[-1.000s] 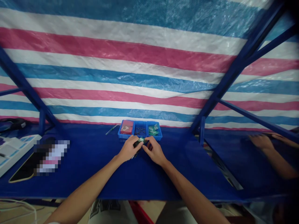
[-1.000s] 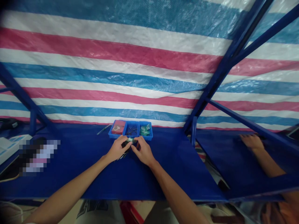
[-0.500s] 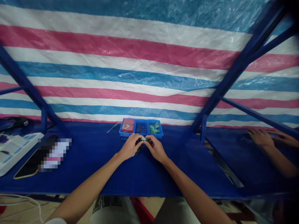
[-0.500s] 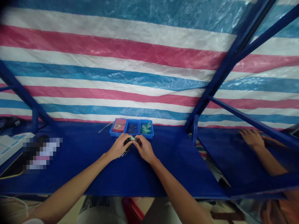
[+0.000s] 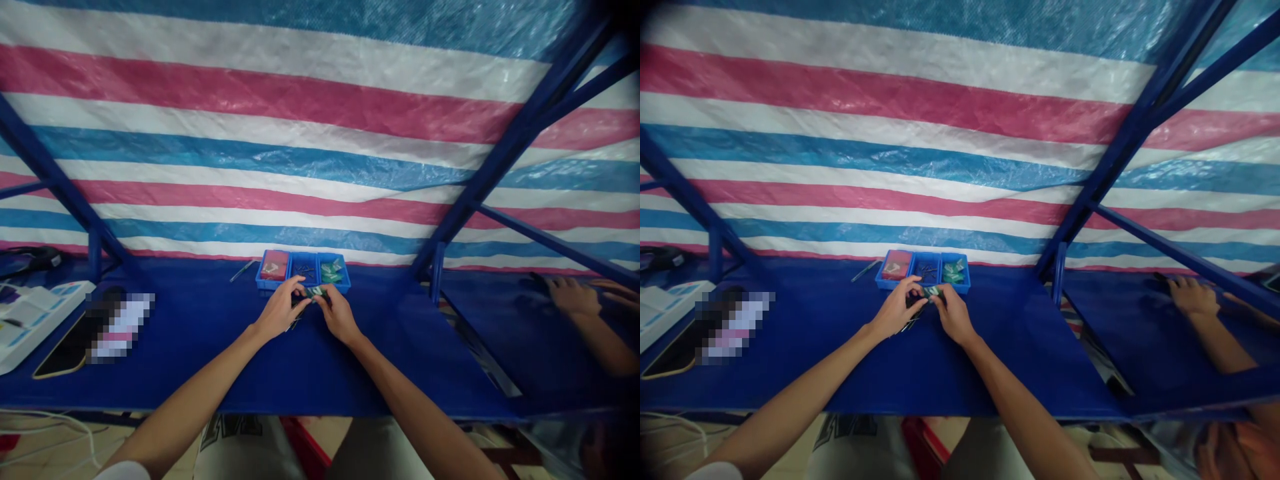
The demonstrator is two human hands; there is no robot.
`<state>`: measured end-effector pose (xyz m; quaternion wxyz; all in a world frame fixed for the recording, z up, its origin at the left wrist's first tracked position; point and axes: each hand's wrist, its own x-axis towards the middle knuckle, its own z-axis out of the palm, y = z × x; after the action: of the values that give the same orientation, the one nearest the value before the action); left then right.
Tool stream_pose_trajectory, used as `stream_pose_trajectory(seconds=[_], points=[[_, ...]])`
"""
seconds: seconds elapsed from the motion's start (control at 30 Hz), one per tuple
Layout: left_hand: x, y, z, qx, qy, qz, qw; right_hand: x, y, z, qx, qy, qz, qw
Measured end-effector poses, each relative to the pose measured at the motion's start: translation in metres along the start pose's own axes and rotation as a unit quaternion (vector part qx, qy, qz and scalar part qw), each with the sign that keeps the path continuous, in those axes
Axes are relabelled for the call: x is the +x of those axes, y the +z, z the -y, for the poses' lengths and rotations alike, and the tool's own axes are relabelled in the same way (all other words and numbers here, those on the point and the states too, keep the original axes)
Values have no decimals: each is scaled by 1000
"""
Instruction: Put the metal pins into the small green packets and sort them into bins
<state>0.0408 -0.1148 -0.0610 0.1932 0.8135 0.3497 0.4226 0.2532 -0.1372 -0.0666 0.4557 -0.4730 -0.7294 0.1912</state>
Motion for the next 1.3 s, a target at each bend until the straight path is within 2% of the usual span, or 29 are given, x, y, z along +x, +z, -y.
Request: stream_pose_trajectory(seconds=[0.17,0.3,0.4,0.6,0.93,1.03,1.17,1.3], points=[[2,-7,-6,42,18,-18,999,3,-7,-6,-36,12,-111,993],[3,-11,-7,72,24,-14,997,5,-18,-11,-86,30,-207,974],[3,-12,-6,90,21,-17,996,7,-26,-17,-126,23,-244,961],[4,-15,-8,118,42,-1,992,13,-29,-25,-131,-10,-244,961],[4,-18,-9,121,65,51,989,13,-24,-34,-288,-8,-177,941],[4,-23,-12,123,71,71,987,12,-24,-31,-288,3,-191,938],[4,-34,-13,121,76,108,984,11,-25,-29,-264,4,-168,950],[-2,-44,-9,142,73,153,975,11,-23,-26,-260,-29,-152,953]])
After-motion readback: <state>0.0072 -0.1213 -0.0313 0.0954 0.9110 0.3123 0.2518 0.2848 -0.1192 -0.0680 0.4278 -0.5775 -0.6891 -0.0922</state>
